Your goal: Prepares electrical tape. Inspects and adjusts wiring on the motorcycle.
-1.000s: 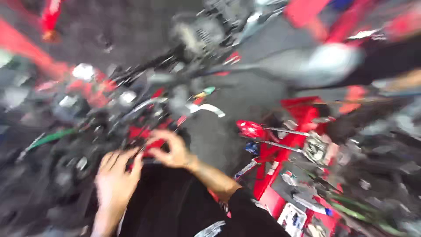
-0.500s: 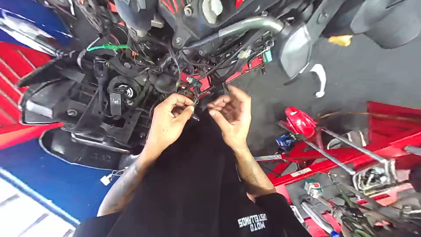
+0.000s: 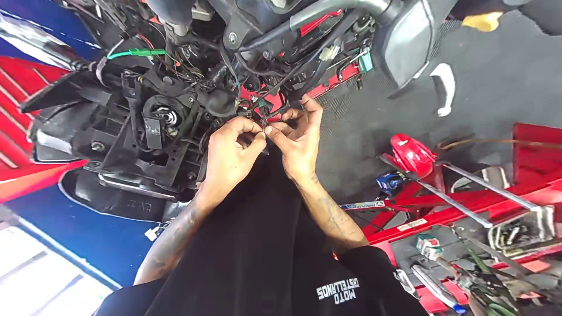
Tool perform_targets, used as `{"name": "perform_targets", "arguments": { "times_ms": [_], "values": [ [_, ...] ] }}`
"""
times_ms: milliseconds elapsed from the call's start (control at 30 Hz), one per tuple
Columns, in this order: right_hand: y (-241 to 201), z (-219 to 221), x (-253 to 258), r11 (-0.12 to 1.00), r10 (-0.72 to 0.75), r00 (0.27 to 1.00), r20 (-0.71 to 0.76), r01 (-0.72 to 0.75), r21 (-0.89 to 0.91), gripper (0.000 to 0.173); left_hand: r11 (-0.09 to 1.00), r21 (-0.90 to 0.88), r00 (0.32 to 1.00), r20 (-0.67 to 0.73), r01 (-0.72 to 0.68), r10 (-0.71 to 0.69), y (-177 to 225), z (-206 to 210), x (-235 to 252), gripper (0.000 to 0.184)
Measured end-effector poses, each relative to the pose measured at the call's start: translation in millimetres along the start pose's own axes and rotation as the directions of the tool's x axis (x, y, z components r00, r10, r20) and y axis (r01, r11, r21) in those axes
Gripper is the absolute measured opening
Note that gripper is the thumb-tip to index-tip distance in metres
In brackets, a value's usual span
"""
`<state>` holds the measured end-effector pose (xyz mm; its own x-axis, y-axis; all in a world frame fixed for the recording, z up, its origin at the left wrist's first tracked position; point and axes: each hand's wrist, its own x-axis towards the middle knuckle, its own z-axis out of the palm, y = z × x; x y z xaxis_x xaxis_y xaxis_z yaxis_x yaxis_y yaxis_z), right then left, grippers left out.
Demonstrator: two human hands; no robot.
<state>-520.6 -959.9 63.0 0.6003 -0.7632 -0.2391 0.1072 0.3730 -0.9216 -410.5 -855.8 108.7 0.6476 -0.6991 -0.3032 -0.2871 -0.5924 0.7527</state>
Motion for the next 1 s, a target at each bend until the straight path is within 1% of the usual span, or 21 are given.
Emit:
{"name": "perform_targets", "arguments": {
  "times_ms": [100,200,300,367,467,633,733,800,900,933,1000],
  "values": [
    [3,3,-2,0.998,0.018,1.0,0.002,-0.018,0.053,0.076,1.0,-0.009,0.997,-0.075,0.029,-0.029,1,5,0,0.009],
    [2,7,-5,1.0,-0.011,1.0,-0.013,0.011,0.024,0.075,0.998,0.032,0.99,-0.133,0.053,-0.048,2,13,-2,0.011],
    [4,7,-7,0.999,-0.043,0.999,-0.012,0.043,0.004,0.079,0.994,0.083,0.994,-0.082,0.077,-0.071,4,11,-3,0.019],
    [7,7,-7,0.997,-0.071,0.997,-0.012,0.071,0.015,0.081,0.992,0.113,0.996,-0.074,0.049,-0.041,3,8,-3,0.018],
    [8,6,-7,0.997,-0.071,0.997,-0.001,0.071,0.009,0.085,0.992,0.124,0.998,-0.057,0.028,-0.021,1,5,-3,0.012],
    [4,5,-7,0.999,-0.052,0.998,0.03,0.052,-0.003,0.082,0.99,0.038,0.99,-0.026,0.138,-0.137,4,2,1,0.009],
    [5,6,-5,0.999,-0.041,0.999,0.031,0.042,-0.023,0.084,0.982,0.055,0.983,-0.034,0.18,-0.179,5,3,0,0.011],
    [6,5,-5,1.0,-0.025,0.999,0.027,0.026,-0.011,0.086,0.982,0.05,0.983,-0.022,0.181,-0.18,7,2,-2,0.013],
    [7,0,-6,0.999,-0.021,0.999,0.025,0.02,0.033,0.084,0.983,-0.036,0.984,0.014,0.178,-0.178,11,6,-7,0.012],
    [7,-5,-7,0.999,-0.028,0.999,0.019,0.027,0.045,0.08,0.978,-0.105,0.983,0.029,0.182,-0.18,11,9,-9,0.011],
    [9,-19,-7,0.997,-0.06,0.998,-0.001,0.06,0.041,0.064,0.931,-0.316,0.983,0.059,0.185,-0.175,9,16,-11,0.011]
  ]
}}
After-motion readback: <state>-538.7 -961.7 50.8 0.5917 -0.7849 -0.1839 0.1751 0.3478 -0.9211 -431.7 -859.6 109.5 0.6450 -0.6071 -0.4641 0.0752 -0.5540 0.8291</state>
